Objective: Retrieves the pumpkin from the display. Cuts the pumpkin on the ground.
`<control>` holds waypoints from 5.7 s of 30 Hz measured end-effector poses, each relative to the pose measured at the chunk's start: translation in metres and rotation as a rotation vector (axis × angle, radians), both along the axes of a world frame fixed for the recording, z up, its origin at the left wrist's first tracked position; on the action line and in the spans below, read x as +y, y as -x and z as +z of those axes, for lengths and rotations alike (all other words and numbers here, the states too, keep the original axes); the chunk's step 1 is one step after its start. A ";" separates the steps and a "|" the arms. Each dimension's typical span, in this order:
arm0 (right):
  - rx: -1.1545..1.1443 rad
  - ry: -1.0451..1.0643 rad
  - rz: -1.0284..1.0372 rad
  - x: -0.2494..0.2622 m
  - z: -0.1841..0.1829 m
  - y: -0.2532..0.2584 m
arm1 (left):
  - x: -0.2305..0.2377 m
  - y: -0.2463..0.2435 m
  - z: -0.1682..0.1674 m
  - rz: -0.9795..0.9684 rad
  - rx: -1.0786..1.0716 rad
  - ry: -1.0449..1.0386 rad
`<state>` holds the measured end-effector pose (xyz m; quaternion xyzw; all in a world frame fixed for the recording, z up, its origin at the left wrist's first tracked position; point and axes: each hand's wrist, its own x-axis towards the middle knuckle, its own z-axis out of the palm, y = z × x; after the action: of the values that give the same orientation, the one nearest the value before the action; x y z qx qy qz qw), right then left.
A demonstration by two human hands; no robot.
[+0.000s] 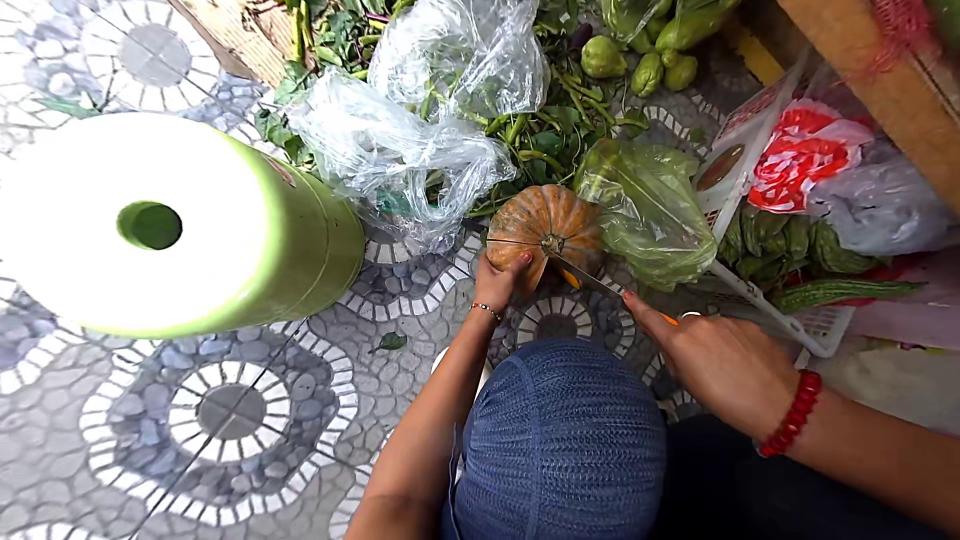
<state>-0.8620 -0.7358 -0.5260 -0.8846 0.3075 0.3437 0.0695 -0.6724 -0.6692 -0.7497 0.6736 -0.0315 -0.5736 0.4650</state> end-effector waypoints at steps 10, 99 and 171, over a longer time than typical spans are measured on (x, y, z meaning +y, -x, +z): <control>-0.151 -0.143 -0.174 0.008 -0.055 0.069 | 0.006 0.006 -0.009 -0.006 0.052 -0.007; -0.380 -0.117 -0.086 -0.084 -0.033 0.078 | 0.006 0.018 -0.009 0.059 0.067 0.029; -0.325 -0.077 0.060 -0.058 -0.004 0.032 | 0.026 0.015 -0.032 -0.024 0.146 0.157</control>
<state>-0.8945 -0.7937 -0.5303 -0.9339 0.2524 0.2097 0.1419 -0.6876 -0.6430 -0.7817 0.5911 -0.0502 -0.6226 0.5104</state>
